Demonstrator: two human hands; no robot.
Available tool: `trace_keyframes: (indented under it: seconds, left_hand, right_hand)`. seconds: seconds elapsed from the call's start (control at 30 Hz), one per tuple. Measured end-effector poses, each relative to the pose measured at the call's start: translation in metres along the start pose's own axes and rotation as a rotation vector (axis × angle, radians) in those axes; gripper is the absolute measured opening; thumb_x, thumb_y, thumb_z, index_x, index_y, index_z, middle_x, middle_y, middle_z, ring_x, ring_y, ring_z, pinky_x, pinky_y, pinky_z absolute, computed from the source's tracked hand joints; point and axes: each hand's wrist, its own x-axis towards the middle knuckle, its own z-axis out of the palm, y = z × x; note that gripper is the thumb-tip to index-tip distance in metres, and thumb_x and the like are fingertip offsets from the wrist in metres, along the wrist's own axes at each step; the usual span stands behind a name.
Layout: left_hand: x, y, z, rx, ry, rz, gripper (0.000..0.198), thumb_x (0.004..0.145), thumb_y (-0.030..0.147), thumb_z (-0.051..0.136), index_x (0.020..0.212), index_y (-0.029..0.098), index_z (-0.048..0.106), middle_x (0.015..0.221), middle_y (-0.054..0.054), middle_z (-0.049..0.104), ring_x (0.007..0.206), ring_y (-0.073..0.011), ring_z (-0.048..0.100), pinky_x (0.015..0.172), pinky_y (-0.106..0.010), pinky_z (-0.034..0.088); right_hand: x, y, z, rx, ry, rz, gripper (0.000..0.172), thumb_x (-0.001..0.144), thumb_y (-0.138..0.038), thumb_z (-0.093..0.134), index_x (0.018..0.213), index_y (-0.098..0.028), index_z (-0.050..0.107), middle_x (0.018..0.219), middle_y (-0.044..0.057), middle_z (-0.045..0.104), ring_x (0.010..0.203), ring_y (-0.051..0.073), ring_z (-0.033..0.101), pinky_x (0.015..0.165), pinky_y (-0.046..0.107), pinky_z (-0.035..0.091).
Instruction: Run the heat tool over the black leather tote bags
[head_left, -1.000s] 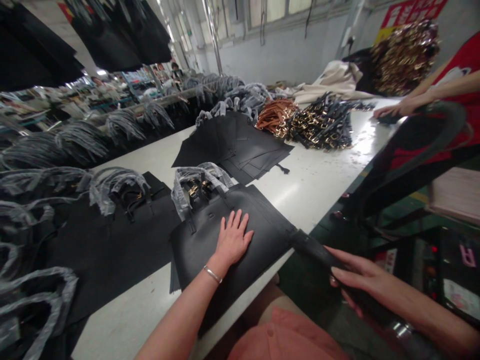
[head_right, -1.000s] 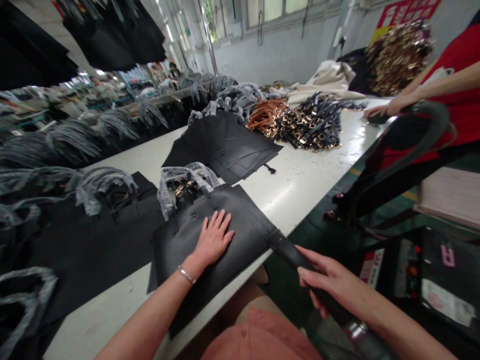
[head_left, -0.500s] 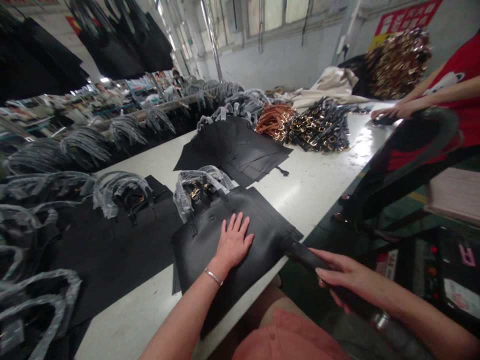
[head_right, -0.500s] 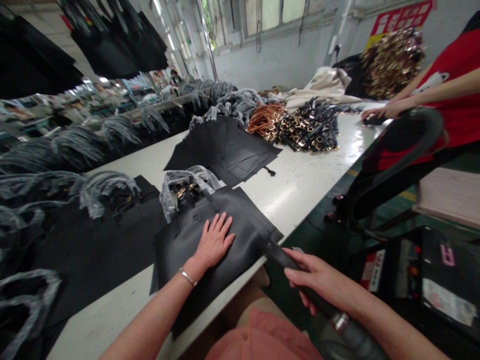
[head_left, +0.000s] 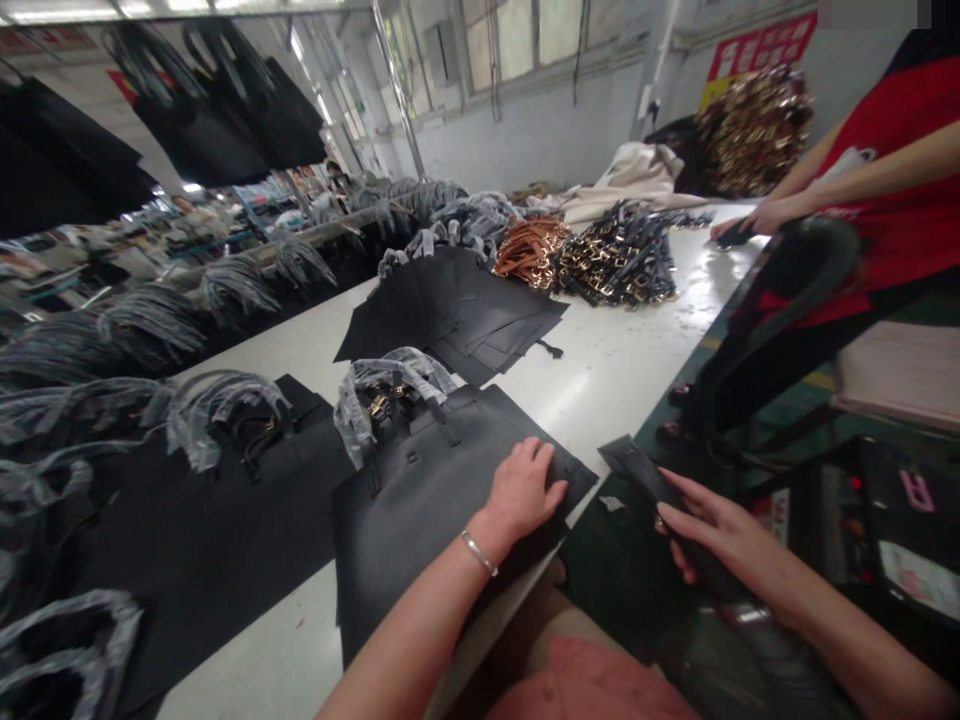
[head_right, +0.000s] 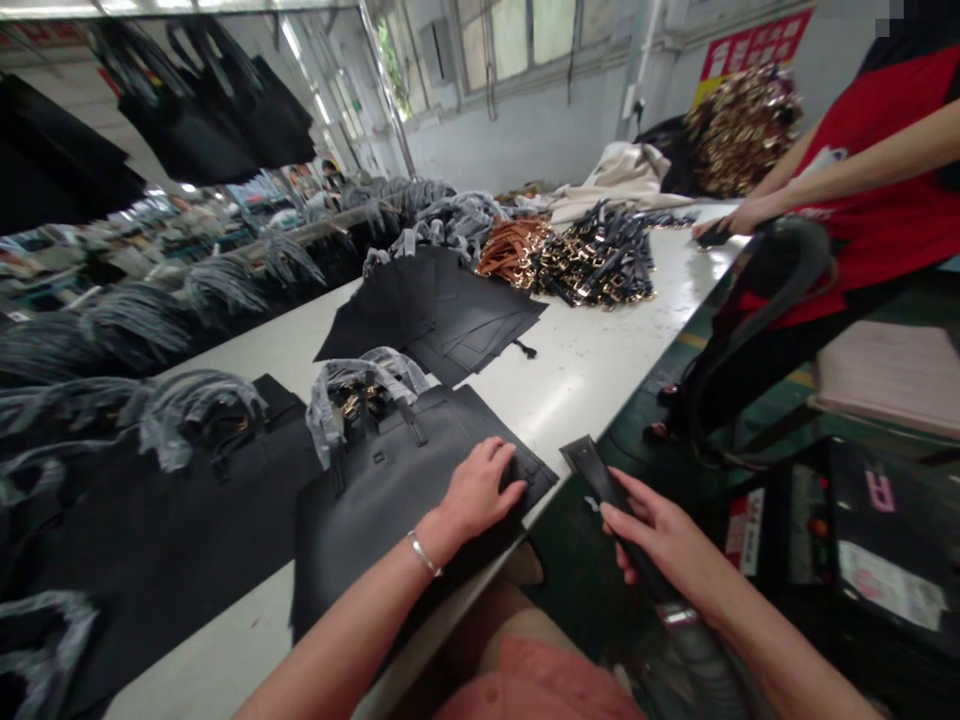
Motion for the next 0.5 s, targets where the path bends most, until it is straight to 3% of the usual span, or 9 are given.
trace_keyframes:
  seconds: [0.1, 0.23, 0.37, 0.5]
  left_hand:
    - [0.023, 0.013, 0.003, -0.006, -0.082, 0.12, 0.029, 0.081, 0.033, 0.059, 0.107, 0.022, 0.058, 0.111, -0.009, 0.056, 0.1, -0.0266, 0.05, 0.079, -0.035, 0.05]
    - [0.038, 0.004, 0.001, -0.076, -0.172, 0.195, 0.02, 0.077, 0.029, 0.06, 0.096, 0.021, 0.061, 0.102, -0.008, 0.054, 0.091, -0.0247, 0.052, 0.075, -0.035, 0.05]
    - [0.036, -0.013, 0.003, -0.32, -0.122, 0.208, 0.03, 0.075, 0.028, 0.065, 0.103, 0.022, 0.057, 0.109, -0.005, 0.05, 0.091, -0.0198, 0.054, 0.081, -0.031, 0.049]
    - [0.022, -0.022, 0.013, -0.562, -0.008, 0.147, 0.025, 0.075, 0.014, 0.057, 0.098, 0.02, 0.052, 0.111, -0.004, 0.05, 0.077, -0.0121, 0.053, 0.07, -0.025, 0.047]
  right_hand:
    - [-0.005, 0.009, 0.001, 0.006, -0.002, 0.01, 0.088, 0.074, -0.048, 0.074, 0.146, -0.02, 0.031, 0.075, -0.001, 0.063, 0.048, 0.014, 0.058, 0.039, 0.026, 0.051]
    - [-0.006, 0.013, -0.004, 0.015, -0.028, 0.002, 0.086, 0.076, -0.048, 0.072, 0.146, -0.02, 0.03, 0.076, -0.001, 0.063, 0.048, 0.013, 0.058, 0.041, 0.026, 0.052]
    - [-0.006, 0.019, -0.008, -0.005, -0.052, 0.012, 0.083, 0.079, -0.047, 0.069, 0.146, -0.022, 0.027, 0.075, -0.002, 0.061, 0.048, 0.013, 0.058, 0.041, 0.026, 0.052]
    - [-0.008, 0.021, -0.005, -0.004, -0.113, 0.017, 0.079, 0.081, -0.044, 0.067, 0.146, -0.022, 0.027, 0.079, -0.001, 0.06, 0.05, 0.013, 0.059, 0.041, 0.026, 0.052]
